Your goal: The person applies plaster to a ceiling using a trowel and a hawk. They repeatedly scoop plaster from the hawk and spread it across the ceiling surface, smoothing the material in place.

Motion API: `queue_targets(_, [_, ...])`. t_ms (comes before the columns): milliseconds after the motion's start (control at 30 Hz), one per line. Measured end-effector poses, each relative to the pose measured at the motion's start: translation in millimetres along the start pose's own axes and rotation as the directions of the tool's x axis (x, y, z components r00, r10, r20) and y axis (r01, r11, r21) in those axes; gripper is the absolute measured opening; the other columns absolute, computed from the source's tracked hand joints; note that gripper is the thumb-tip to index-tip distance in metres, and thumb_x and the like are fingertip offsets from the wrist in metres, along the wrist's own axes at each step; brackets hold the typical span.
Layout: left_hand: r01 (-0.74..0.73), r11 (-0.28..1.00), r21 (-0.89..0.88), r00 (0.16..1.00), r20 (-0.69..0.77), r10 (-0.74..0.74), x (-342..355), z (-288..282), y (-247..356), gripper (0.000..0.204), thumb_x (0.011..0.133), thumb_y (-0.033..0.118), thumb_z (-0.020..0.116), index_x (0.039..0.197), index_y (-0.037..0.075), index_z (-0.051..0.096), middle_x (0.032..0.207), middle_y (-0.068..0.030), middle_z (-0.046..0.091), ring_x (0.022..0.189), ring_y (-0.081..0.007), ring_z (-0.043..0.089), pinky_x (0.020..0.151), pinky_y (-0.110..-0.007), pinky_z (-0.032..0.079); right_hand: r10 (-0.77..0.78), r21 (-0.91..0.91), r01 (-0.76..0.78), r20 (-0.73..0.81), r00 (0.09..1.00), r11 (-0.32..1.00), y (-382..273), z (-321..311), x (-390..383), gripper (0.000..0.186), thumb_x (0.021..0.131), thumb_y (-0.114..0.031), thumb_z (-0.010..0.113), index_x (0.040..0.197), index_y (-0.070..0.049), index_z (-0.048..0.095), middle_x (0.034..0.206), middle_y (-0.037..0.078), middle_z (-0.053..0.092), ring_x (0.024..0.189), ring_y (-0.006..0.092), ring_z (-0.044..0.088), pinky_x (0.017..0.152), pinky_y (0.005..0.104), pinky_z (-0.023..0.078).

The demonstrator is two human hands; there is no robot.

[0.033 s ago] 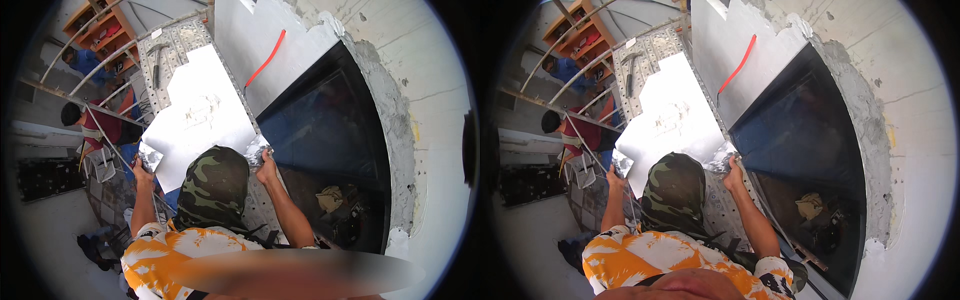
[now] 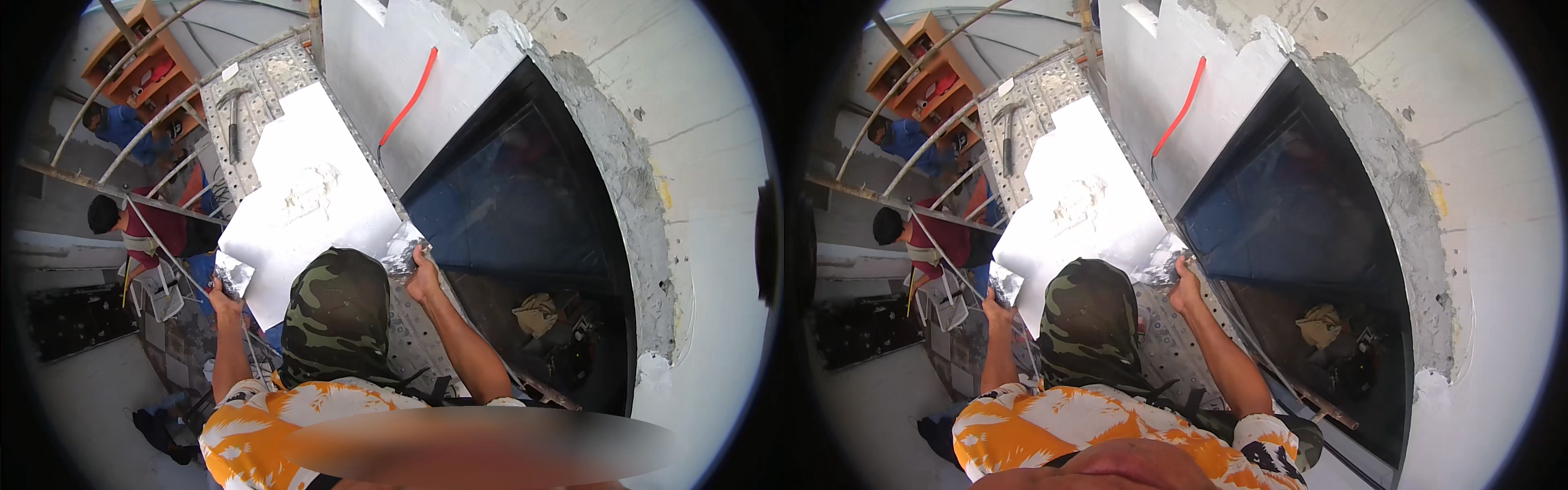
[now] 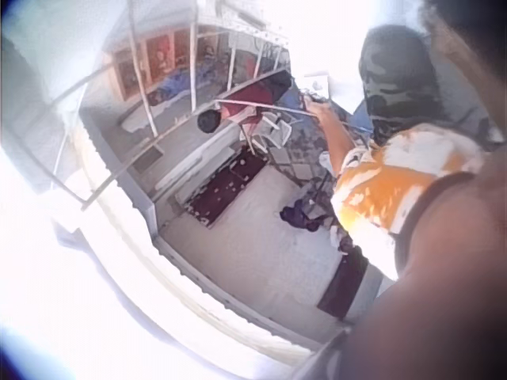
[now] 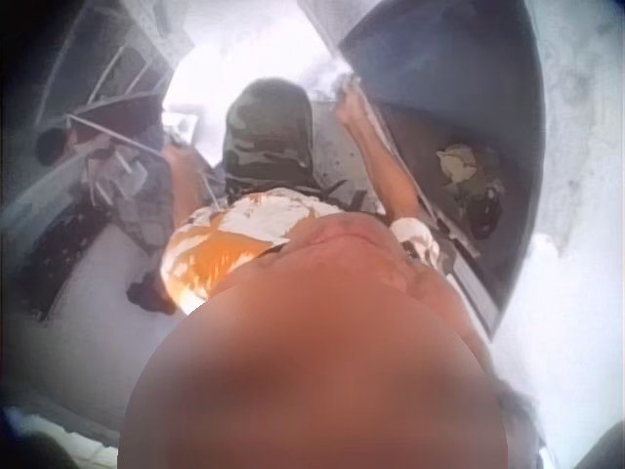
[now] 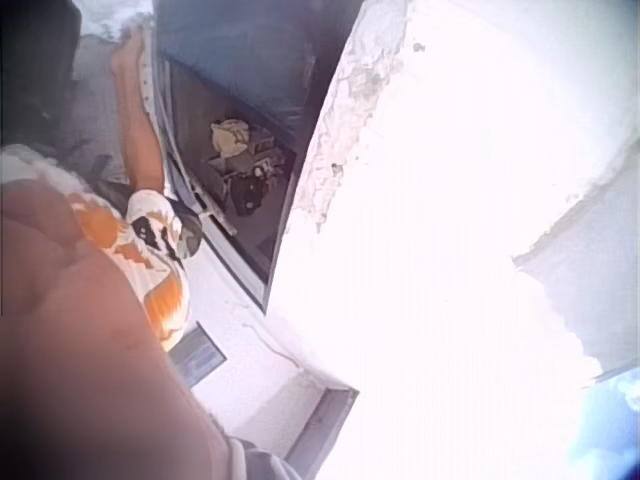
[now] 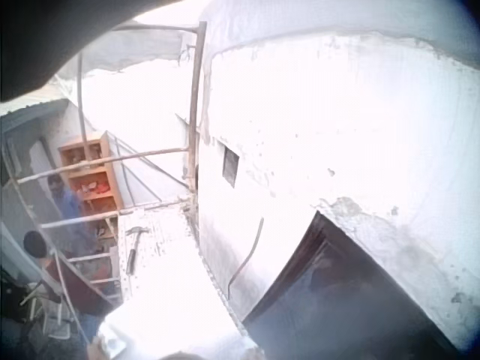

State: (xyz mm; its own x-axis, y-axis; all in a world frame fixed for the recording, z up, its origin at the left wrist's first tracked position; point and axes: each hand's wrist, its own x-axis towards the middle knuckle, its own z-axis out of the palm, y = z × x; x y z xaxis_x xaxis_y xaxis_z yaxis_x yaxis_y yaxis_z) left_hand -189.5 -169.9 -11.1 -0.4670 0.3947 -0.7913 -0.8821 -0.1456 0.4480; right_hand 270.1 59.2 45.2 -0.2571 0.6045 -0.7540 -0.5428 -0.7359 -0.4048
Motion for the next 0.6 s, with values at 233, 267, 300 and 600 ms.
queue_targets(233, [-0.032, 0.991, 0.127, 0.990, -0.134, 0.050, 34.7, 9.2, 16.1, 0.045, 0.104, 0.044, 0.044, 0.139, 0.021, 0.058, 0.140, 0.0003, 0.061, 0.127, -0.0300, 0.057, 0.108, -0.055, 0.038, -0.020, 0.041, 0.016, 0.090, 0.996, 0.999, -6.6, 16.7, 2.7, 0.044, 0.107, -0.039, 0.047, 0.135, -0.006, 0.055, 0.127, 0.009, 0.065, 0.118, 0.0269, 0.063, 0.105, 0.0476, 0.049])
queue_targets(267, [-0.029, 0.990, 0.136, 0.990, -0.135, 0.047, 38.7, 13.3, 18.8, 0.045, 0.103, 0.045, 0.045, 0.139, 0.021, 0.059, 0.140, 0.0006, 0.061, 0.127, -0.0301, 0.057, 0.107, -0.054, 0.038, 0.010, 0.038, -0.012, 0.059, 0.998, 0.999, -8.3, 17.8, 7.6, 0.043, 0.107, -0.039, 0.047, 0.134, -0.007, 0.056, 0.125, 0.009, 0.066, 0.117, 0.0267, 0.064, 0.105, 0.0471, 0.049])
queue_targets(300, [-0.033, 0.987, 0.157, 0.986, -0.159, 0.059, 43.5, 19.4, 21.2, 0.046, 0.103, 0.046, 0.045, 0.139, 0.020, 0.059, 0.142, -0.0002, 0.060, 0.128, -0.0307, 0.056, 0.107, -0.058, 0.036, -0.011, 0.057, 0.004, 0.121, 0.993, 0.998, -9.4, 19.5, 13.3, 0.042, 0.107, -0.039, 0.049, 0.133, -0.007, 0.056, 0.126, 0.008, 0.066, 0.117, 0.0263, 0.064, 0.104, 0.0467, 0.050])
queue_targets(600, [-0.007, 0.994, 0.108, 0.998, 0.066, 0.000, 39.8, 54.0, 26.5, 0.054, 0.107, 0.043, 0.031, 0.148, 0.012, 0.048, 0.146, -0.0143, 0.054, 0.133, -0.0405, 0.052, 0.111, -0.062, 0.040, -0.048, -0.001, 0.048, 0.025, 0.999, 0.999, -16.6, 22.2, 28.7, 0.039, 0.104, -0.036, 0.057, 0.134, -0.011, 0.056, 0.128, 0.006, 0.063, 0.116, 0.0238, 0.063, 0.103, 0.0436, 0.049])
